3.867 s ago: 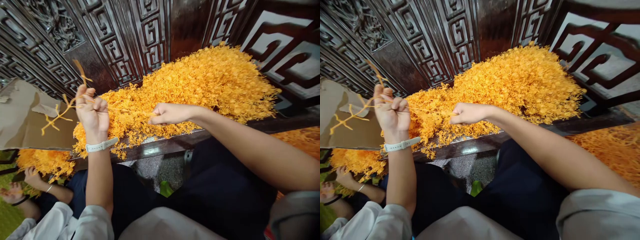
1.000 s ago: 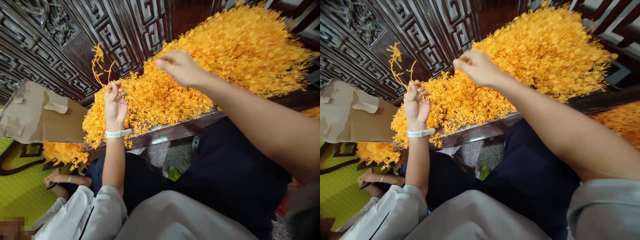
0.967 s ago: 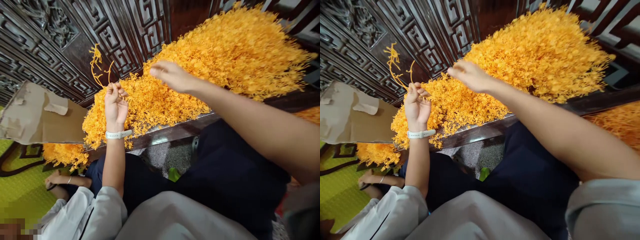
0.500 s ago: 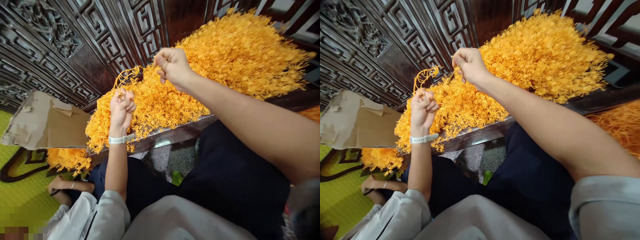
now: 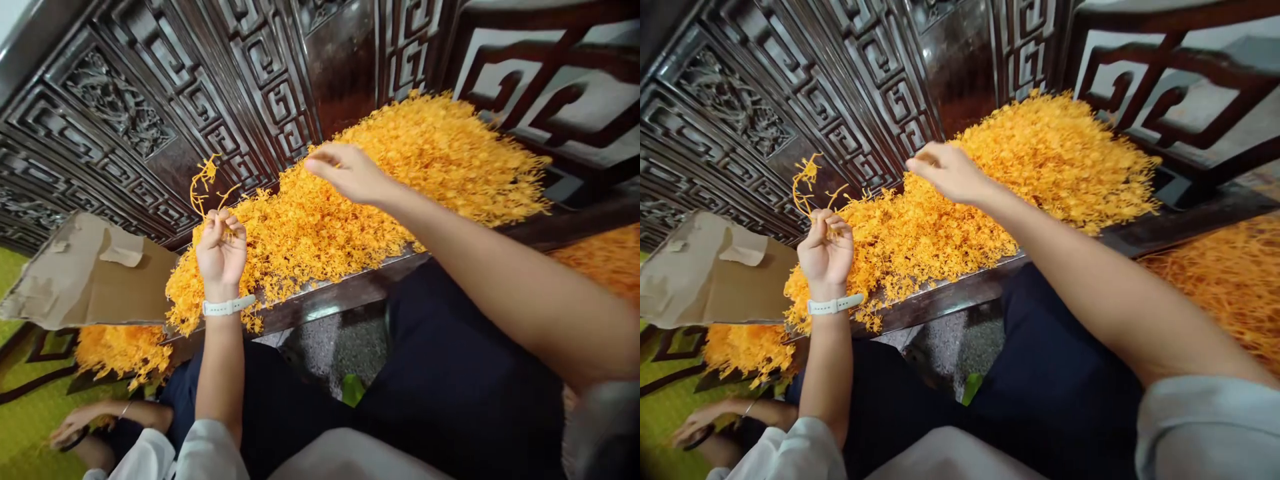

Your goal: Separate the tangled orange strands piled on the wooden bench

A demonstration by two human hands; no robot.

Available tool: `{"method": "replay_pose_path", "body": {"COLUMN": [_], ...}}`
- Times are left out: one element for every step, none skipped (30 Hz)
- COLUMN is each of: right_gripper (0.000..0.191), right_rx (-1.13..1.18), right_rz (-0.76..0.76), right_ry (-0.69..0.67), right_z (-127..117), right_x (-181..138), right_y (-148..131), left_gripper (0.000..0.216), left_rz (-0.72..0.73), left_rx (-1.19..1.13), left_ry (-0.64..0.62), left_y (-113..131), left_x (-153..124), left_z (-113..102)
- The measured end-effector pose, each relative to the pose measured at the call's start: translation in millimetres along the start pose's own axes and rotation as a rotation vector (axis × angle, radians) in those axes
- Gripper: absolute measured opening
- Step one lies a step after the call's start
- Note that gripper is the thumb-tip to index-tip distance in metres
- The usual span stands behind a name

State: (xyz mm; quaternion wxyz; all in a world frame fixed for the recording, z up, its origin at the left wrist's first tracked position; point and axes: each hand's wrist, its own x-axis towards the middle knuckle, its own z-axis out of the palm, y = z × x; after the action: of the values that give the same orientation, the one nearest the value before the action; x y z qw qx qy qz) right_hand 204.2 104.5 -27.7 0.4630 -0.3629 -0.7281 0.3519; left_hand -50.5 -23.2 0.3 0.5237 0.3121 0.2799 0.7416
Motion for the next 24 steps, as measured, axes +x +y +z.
{"method": "replay_pose_path", "body": {"right_gripper": [0.040,0.041,0.043,0.042,0.039,0.032,0.026,0.025,0.028,0.031,0.034,0.037,0.039,0.040,0.041,0.042,0.044,0.046,0.048,0.050,0.049,0.048,0.045,0.041], "right_rx": [0.138,0.271,0.390,0.486,0.560,0.611,0.635,0.628,0.595,0.558,0.534,0.540,0.576,0.624,0.660,0.666,0.636,0.580,0.521,0.488,0.489,0.523,0.588,0.664], "right_rz": [0.031,0.072,0.117,0.159,0.194,0.220,0.235,0.233,0.217,0.190,0.164,0.145,0.142,0.152,0.163,0.166,0.158,0.141,0.122,0.106,0.097,0.092,0.090,0.091], "right_ry": [-0.103,-0.187,-0.251,-0.300,-0.334,-0.351,-0.361,-0.378,-0.418,-0.487,-0.587,-0.701,-0.810,-0.921,-1.044,-1.189,-1.344,-1.500,-1.638,-1.729,-1.760,-1.730,-1.638,-1.489], "right_z": [12,24,35,44,52,58,62,64,64,64,64,65,68,72,77,84,91,97,102,103,101,94,84,73], "right_x": [-5,-10,-16,-21,-26,-29,-32,-34,-34,-34,-35,-36,-38,-43,-50,-59,-69,-79,-87,-92,-94,-92,-87,-77], "right_y": [-10,-19,-26,-30,-33,-35,-35,-34,-33,-33,-33,-33,-34,-35,-37,-39,-41,-43,-45,-47,-50,-52,-52,-52], "left_gripper": [0.028,0.030,0.032,0.034,0.035,0.036,0.038,0.039,0.039,0.039,0.039,0.039,0.038,0.039,0.039,0.039,0.040,0.041,0.040,0.039,0.038,0.038,0.037,0.037], "left_rz": [-0.008,-0.021,-0.040,-0.068,-0.102,-0.135,-0.157,-0.166,-0.171,-0.173,-0.178,-0.195,-0.217,-0.223,-0.198,-0.138,-0.046,0.058,0.168,0.214,0.237,0.237,0.218,0.194], "left_rx": [-0.011,-0.025,-0.038,-0.047,-0.051,-0.047,-0.037,-0.024,-0.011,-0.006,-0.012,-0.027,-0.048,-0.074,-0.107,-0.145,-0.184,-0.235,-0.267,-0.276,-0.278,-0.274,-0.267,-0.260], "left_ry": [-0.003,0.001,0.011,0.022,0.029,0.032,0.036,0.047,0.067,0.101,0.143,0.185,0.222,0.255,0.284,0.311,0.339,0.357,0.371,0.366,0.359,0.349,0.337,0.327], "left_y": [-5,-10,-15,-19,-22,-24,-26,-26,-25,-23,-20,-16,-10,-3,6,17,30,42,54,64,72,76,77,75], "left_x": [-1,-3,-5,-7,-9,-11,-12,-12,-12,-11,-9,-6,-3,0,3,7,11,15,18,21,21,20,18,15], "left_z": [3,6,8,9,10,10,10,10,9,8,6,4,1,-3,-9,-15,-23,-31,-40,-47,-53,-57,-59,-60]}}
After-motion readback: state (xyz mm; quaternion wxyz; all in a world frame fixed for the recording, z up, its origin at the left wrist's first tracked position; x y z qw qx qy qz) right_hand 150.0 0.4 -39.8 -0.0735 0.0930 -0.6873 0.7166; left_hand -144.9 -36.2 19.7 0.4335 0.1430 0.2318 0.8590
